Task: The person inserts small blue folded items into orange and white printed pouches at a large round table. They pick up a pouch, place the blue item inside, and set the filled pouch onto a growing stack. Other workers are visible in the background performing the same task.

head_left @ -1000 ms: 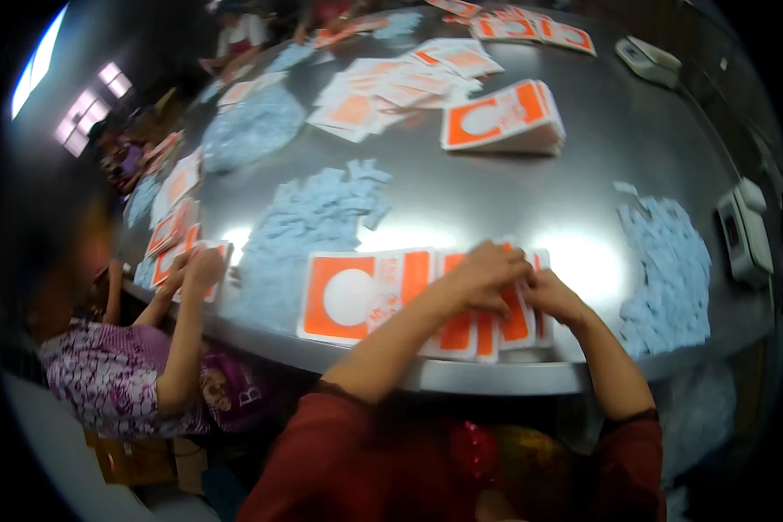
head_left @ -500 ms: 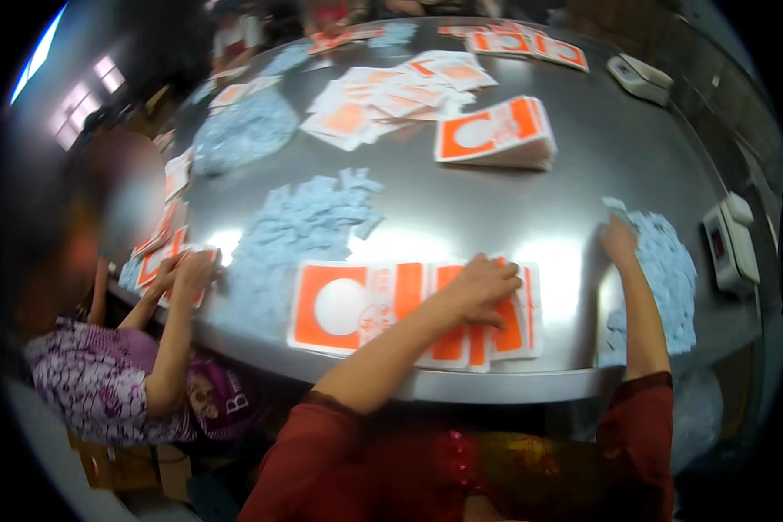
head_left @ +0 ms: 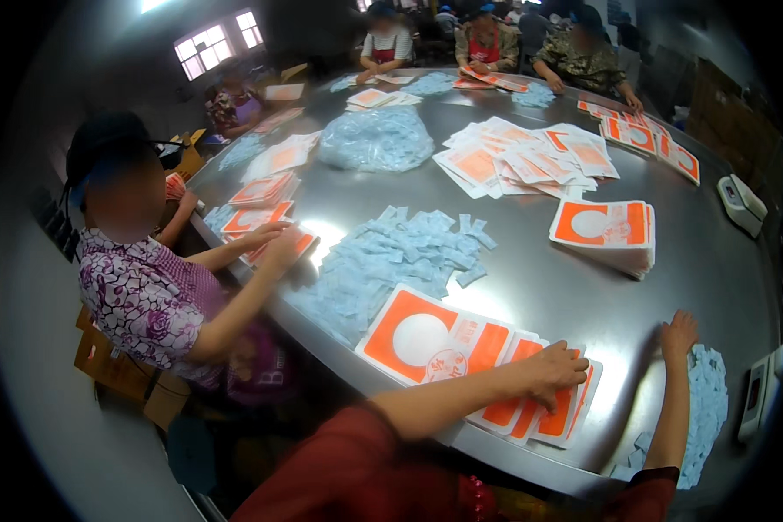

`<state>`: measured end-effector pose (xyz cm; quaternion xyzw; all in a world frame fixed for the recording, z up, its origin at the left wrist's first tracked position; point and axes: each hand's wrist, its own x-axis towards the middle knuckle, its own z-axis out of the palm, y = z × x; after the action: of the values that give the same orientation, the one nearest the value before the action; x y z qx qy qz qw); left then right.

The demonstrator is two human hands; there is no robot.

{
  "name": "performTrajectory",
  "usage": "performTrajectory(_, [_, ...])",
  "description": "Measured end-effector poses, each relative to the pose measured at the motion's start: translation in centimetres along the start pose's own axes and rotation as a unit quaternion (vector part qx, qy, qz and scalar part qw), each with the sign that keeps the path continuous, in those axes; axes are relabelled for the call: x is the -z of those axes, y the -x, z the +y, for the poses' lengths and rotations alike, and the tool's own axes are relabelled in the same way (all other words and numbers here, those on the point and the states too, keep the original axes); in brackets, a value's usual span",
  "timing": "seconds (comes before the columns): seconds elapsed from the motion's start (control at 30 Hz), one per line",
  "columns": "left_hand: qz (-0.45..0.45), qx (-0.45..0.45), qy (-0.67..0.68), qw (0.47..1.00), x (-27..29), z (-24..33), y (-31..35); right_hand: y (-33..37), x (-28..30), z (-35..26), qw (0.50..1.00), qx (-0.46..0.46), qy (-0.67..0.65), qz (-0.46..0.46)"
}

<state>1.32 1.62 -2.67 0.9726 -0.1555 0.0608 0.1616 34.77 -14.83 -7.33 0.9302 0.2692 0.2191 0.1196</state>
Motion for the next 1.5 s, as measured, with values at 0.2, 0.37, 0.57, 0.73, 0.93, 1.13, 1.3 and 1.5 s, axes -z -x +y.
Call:
performTrajectory(0.2, [0.021, 0.014, 0.060, 0.998, -0.2, -0.1, 0.7, -1.4, -6.2, 1.2, 0.982, 0.003, -0.116, -0.151])
performTrajectory(0.37, [-0.005, 0.008, 0.068, 0.998, 0.1, 0.1, 0.6, 0.8, -11.4, 5.1, 0.988, 0.053, -0.113, -0.087])
performTrajectory(0.57, [0.046, -0.019, 0.020, 0.999, -0.6, -0.2, 0.5, 8.3, -2.1, 5.0, 0.987, -0.038, -0.029, -0.152])
performTrajectory(0.73, [-0.036, 0.027, 0.021, 0.999, 1.2, 0.2, 0.2, 12.4, 1.6, 5.1, 0.991, 0.090, -0.060, -0.081])
performTrajectory(0.93, [-0.025, 0.033, 0.028, 0.999, 1.1, 0.5, 0.4, 12.9, 8.7, 2.0, 0.967, 0.103, -0.214, -0.091])
performTrajectory(1.13, [-0.026, 0.031, 0.017, 0.999, 1.2, 0.5, 0.4, 4.0, 12.3, -3.9, 0.879, 0.030, -0.463, -0.110])
performTrajectory(1.3, [-0.017, 0.009, -0.020, 1.000, 0.8, 0.4, 0.1, -6.8, 10.3, -9.7, 0.923, -0.006, -0.380, 0.059])
performTrajectory(1.5, [0.014, 0.007, 0.036, 0.999, 0.4, 0.5, 0.3, -11.6, 7.9, -14.4, 0.986, 0.073, -0.150, -0.007])
